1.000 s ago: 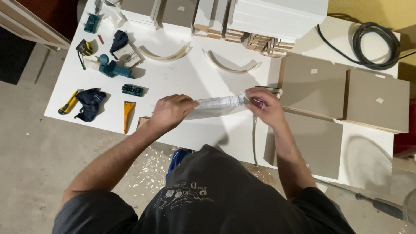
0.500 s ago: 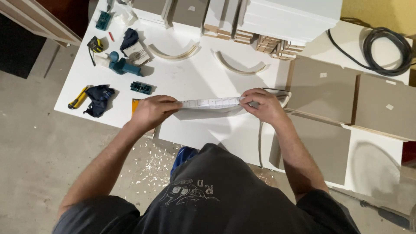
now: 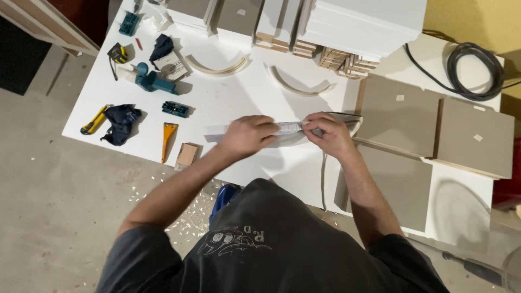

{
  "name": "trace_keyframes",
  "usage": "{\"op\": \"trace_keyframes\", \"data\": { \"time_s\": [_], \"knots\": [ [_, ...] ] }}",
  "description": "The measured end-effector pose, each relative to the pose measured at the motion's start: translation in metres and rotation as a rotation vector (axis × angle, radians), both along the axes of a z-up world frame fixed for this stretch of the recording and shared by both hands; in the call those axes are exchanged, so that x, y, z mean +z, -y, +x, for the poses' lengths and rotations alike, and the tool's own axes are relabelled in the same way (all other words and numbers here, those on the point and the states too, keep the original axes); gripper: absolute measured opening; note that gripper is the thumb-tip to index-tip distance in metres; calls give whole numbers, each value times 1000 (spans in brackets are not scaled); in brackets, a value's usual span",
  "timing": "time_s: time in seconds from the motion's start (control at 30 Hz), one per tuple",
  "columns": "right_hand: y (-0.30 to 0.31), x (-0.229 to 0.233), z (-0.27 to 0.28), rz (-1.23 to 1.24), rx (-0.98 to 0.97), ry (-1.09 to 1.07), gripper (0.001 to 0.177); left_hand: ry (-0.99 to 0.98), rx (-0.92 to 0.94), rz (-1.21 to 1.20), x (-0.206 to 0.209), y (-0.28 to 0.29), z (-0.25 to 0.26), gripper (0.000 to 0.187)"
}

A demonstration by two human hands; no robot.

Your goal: Applying edge banding to wooden panels using an iron and finishing the edges with a trimmer and sanding block.

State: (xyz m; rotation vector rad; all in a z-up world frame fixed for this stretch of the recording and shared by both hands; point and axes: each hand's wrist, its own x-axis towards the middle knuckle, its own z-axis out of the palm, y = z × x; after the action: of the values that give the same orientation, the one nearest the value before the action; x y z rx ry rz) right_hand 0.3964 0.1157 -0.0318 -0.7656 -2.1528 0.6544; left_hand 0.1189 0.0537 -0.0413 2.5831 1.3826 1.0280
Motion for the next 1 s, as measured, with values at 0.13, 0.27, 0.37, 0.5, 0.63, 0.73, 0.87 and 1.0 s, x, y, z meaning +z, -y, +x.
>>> {"op": "trace_keyframes", "data": {
  "time_s": [0.13,0.27,0.37,0.5,0.63,0.73,0.87,1.0],
  "knots": [
    [5,10,-2,-32,-22,-19,16,30,10,-72,-10,-12,22,5],
    [10,2,16,-383,-149,-153,52,36,16,-101,-4,-12,19,4],
    [14,-37,24,-624,-188,-245,63,20,24,-99,-3,-11,18,6],
    [22,-46,20,-651,-170,-338,61,27,38,-44,0,-9,20,8],
    [25,-41,21,-664,-174,-345,62,38,26,-49,3,-9,25,10],
    [23,-47,23,-679,-158,-360,61,59,29,-53,3,-10,28,8],
    [25,-39,21,-645,-182,-320,55,52,20,-48,6,-11,31,6],
    [26,-38,20,-525,-279,-328,60,40,26,-63,8,-10,32,3]
  ]
}}
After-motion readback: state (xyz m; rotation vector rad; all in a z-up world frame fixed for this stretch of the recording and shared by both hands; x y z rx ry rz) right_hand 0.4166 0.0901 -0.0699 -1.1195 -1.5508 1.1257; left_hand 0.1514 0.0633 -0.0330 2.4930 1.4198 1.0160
